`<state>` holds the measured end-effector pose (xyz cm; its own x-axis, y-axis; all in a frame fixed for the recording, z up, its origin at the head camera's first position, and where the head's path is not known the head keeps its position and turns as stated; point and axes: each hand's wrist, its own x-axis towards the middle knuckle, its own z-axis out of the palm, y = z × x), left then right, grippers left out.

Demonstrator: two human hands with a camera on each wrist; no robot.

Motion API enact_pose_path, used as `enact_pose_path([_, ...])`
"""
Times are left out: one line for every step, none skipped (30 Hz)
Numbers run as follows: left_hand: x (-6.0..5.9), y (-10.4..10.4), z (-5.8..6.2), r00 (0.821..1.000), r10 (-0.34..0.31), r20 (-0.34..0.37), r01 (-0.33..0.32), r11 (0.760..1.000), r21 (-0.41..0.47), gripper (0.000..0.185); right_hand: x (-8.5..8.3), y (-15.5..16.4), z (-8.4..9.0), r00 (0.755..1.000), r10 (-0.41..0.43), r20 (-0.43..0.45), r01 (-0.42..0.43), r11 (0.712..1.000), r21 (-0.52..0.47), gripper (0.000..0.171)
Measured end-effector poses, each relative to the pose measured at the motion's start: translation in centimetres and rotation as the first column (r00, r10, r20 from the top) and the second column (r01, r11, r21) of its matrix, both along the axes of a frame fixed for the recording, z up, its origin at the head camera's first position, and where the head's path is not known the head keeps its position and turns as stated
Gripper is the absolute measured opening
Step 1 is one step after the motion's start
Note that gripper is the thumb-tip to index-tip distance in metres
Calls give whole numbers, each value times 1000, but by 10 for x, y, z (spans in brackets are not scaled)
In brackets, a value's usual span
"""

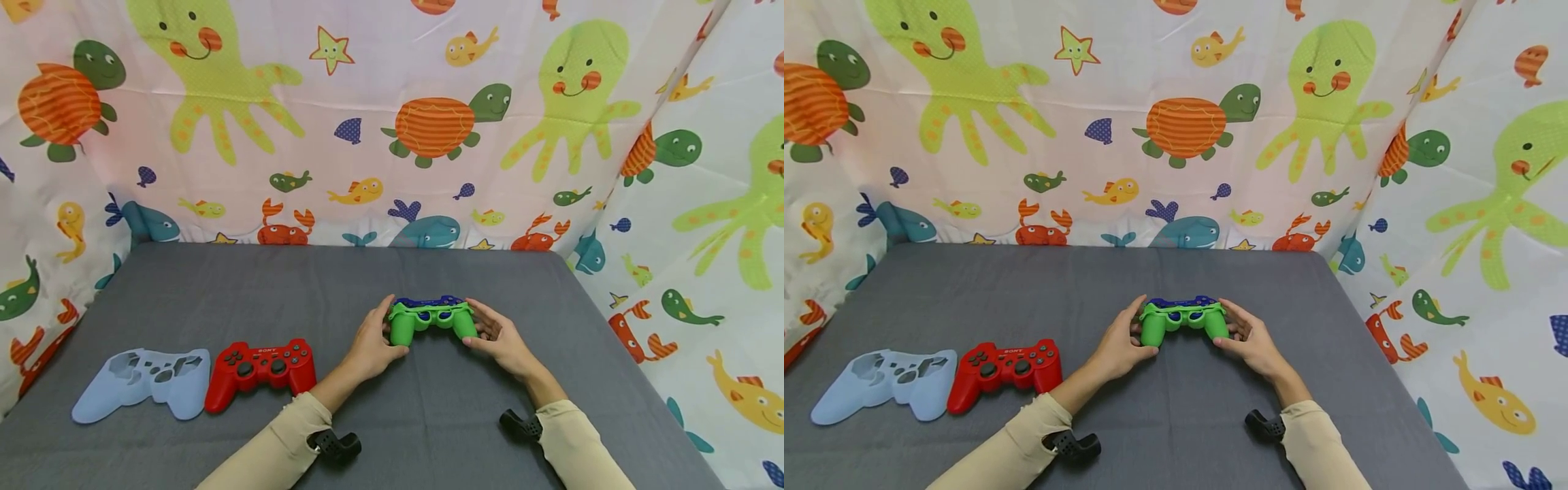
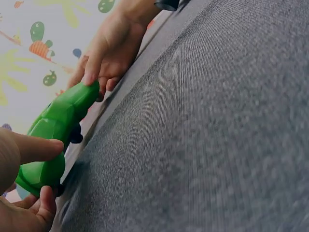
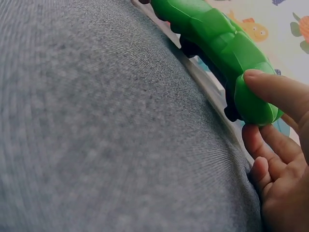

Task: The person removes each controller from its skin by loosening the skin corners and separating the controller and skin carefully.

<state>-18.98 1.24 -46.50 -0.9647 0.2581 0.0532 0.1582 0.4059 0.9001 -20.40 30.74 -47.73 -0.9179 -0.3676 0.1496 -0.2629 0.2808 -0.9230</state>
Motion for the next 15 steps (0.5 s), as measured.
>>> enact_pose_path([0,-1,0,1000,7,4,-7,1000,3,96,0,0,0,1000,0,3,0,1000,-5,76])
enact_pose_path([0,-1,0,1000,14,6,-14,1000,7,94,0,-1,0,1000,2,5,-2,1000,-10,76])
enact_pose_path([0,-2,0,1000,19,5,-19,1000,11,92,0,0,0,1000,2,7,-2,1000,-10,76])
enact_pose_path([0,-2,0,1000,24,3,-24,1000,16,90,0,0,0,1000,3,9,-3,1000,-9,76])
enact_pose_path([-1,-3,0,1000,30,3,-30,999,26,88,0,0,0,1000,7,8,-7,1000,-8,76])
enact_pose_path([-1,-3,0,999,37,-1,-37,999,38,87,1,1,0,1000,11,8,-11,1000,-6,77])
enact_pose_path([-1,-3,0,999,43,-4,-43,998,50,85,0,1,0,1000,15,5,-15,1000,-5,78])
enact_pose_path([-1,-3,1,999,50,-10,-49,997,58,84,0,2,0,1000,21,1,-21,1000,-5,79])
enact_pose_path([-1,-4,1,998,57,-14,-56,996,67,84,0,3,0,1000,26,-1,-26,1000,-5,80])
enact_pose_path([-1,-4,2,998,64,-18,-62,995,72,83,-1,3,-1,999,32,-7,-32,999,-6,81])
enact_pose_path([-1,-4,3,998,66,-22,-65,995,72,83,-1,4,-1,999,36,-8,-37,999,-11,81])
enact_pose_path([-1,-4,4,997,67,-26,-65,996,65,83,-1,5,-2,999,39,-11,-39,999,-17,81])
enact_pose_path([-1,-4,5,998,64,-30,-62,997,49,83,-2,5,-3,999,40,-8,-40,999,-27,81])
enact_pose_path([-1,-4,5,998,58,-33,-57,998,33,83,-2,5,-3,999,40,-5,-40,999,-36,80])
enact_pose_path([-1,-4,5,998,48,-33,-47,999,18,84,-2,6,-3,999,40,0,-40,998,-47,80])
